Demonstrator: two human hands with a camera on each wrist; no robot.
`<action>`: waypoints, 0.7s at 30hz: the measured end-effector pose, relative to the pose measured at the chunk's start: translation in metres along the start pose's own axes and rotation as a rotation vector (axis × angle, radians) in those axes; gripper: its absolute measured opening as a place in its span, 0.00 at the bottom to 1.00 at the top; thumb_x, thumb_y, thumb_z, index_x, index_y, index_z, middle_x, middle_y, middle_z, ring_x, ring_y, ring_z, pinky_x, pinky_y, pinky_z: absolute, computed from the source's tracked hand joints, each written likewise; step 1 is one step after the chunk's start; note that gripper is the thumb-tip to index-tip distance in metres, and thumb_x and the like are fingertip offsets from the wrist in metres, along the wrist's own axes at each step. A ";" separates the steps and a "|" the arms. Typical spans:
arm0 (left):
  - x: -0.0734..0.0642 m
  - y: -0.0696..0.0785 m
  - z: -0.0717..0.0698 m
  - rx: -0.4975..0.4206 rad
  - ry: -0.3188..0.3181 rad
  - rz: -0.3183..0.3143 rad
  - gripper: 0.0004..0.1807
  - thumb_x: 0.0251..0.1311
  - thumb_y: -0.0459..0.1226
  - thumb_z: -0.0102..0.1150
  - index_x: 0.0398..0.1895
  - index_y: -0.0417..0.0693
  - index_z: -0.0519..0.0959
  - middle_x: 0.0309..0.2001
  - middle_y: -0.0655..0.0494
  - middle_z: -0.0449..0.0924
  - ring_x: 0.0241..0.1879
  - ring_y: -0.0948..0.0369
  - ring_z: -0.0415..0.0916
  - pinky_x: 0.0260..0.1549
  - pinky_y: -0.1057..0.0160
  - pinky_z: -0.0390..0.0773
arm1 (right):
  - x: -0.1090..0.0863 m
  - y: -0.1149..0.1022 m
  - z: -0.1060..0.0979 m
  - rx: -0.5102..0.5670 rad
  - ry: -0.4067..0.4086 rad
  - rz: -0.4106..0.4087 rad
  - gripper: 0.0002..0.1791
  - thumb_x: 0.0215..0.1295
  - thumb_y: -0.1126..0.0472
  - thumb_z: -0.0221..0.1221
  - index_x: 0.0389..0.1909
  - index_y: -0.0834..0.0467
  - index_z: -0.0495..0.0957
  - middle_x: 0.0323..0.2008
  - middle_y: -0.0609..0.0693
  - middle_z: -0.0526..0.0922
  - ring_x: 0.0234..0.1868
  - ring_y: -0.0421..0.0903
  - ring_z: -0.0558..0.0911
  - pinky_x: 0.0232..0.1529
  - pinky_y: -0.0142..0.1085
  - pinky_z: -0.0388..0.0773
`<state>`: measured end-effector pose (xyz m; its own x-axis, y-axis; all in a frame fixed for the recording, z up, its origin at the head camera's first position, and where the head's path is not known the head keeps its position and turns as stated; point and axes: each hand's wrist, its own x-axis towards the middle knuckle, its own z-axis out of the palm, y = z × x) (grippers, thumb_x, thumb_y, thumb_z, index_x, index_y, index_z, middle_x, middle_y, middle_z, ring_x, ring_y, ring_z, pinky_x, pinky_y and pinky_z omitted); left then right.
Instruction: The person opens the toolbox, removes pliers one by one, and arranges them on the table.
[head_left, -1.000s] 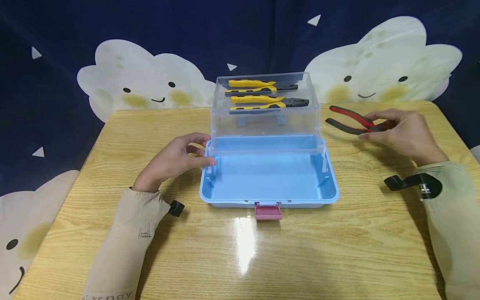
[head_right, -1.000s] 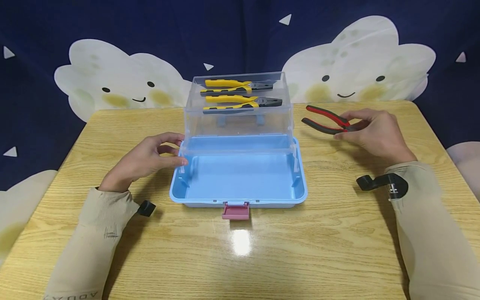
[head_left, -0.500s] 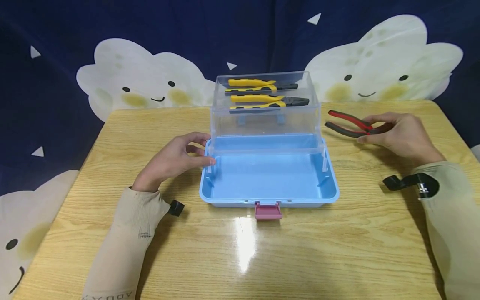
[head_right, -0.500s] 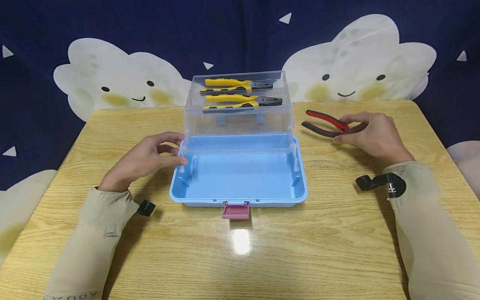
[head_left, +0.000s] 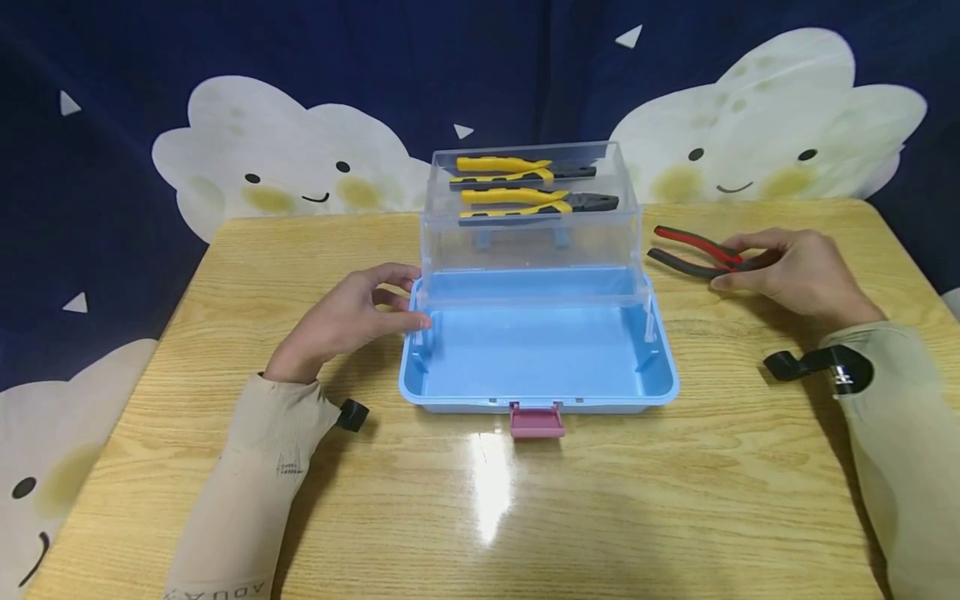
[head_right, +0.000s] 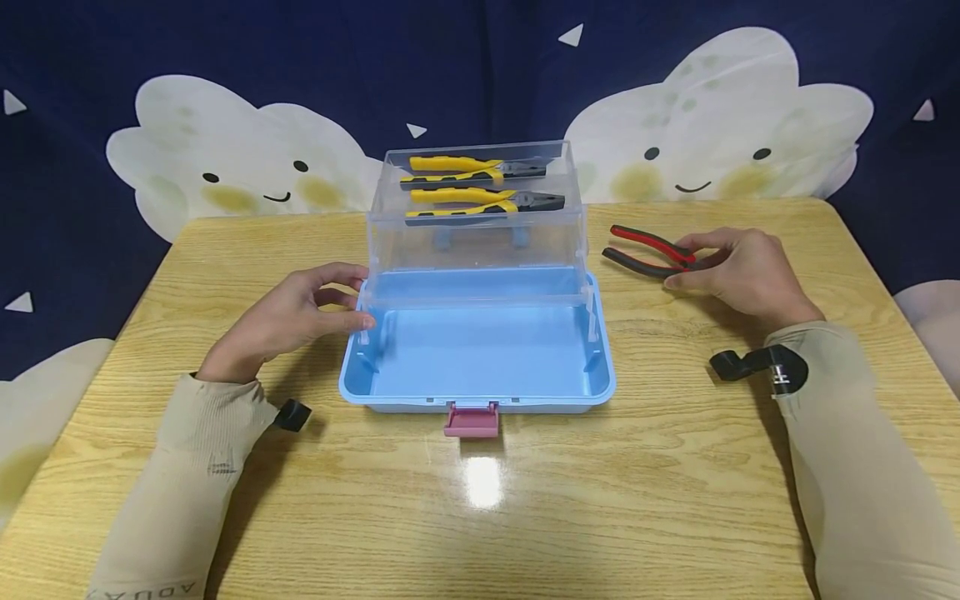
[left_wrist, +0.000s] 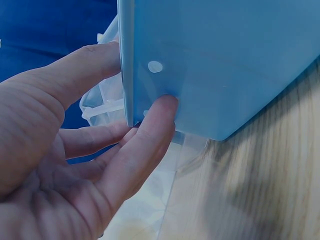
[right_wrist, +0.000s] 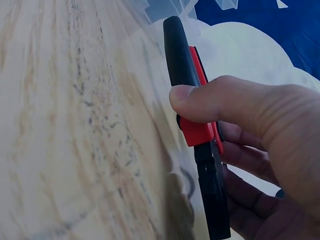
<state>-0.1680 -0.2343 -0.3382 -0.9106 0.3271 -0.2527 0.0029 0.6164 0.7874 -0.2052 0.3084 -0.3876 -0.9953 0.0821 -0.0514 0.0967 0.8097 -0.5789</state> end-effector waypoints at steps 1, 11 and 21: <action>0.000 0.000 0.000 -0.003 -0.001 0.000 0.41 0.58 0.49 0.76 0.73 0.52 0.70 0.64 0.53 0.74 0.61 0.52 0.76 0.55 0.55 0.79 | 0.000 0.001 0.001 0.002 -0.003 0.006 0.42 0.44 0.36 0.80 0.61 0.50 0.82 0.39 0.32 0.84 0.42 0.38 0.75 0.43 0.32 0.64; 0.000 0.000 0.000 -0.006 0.001 -0.003 0.41 0.58 0.48 0.76 0.73 0.52 0.70 0.64 0.53 0.74 0.61 0.51 0.76 0.55 0.54 0.79 | 0.003 0.002 0.003 -0.037 -0.023 -0.009 0.44 0.43 0.34 0.80 0.61 0.50 0.82 0.54 0.60 0.87 0.43 0.39 0.77 0.42 0.32 0.66; 0.000 -0.001 0.000 -0.015 0.000 0.000 0.41 0.58 0.48 0.76 0.73 0.52 0.70 0.64 0.52 0.74 0.61 0.51 0.76 0.56 0.54 0.79 | 0.002 0.000 0.003 -0.087 -0.059 -0.004 0.47 0.46 0.32 0.77 0.65 0.52 0.79 0.51 0.61 0.86 0.42 0.50 0.75 0.34 0.35 0.66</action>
<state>-0.1685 -0.2348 -0.3388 -0.9108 0.3267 -0.2525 -0.0033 0.6058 0.7956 -0.2072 0.3068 -0.3898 -0.9940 0.0462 -0.0987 0.0902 0.8574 -0.5067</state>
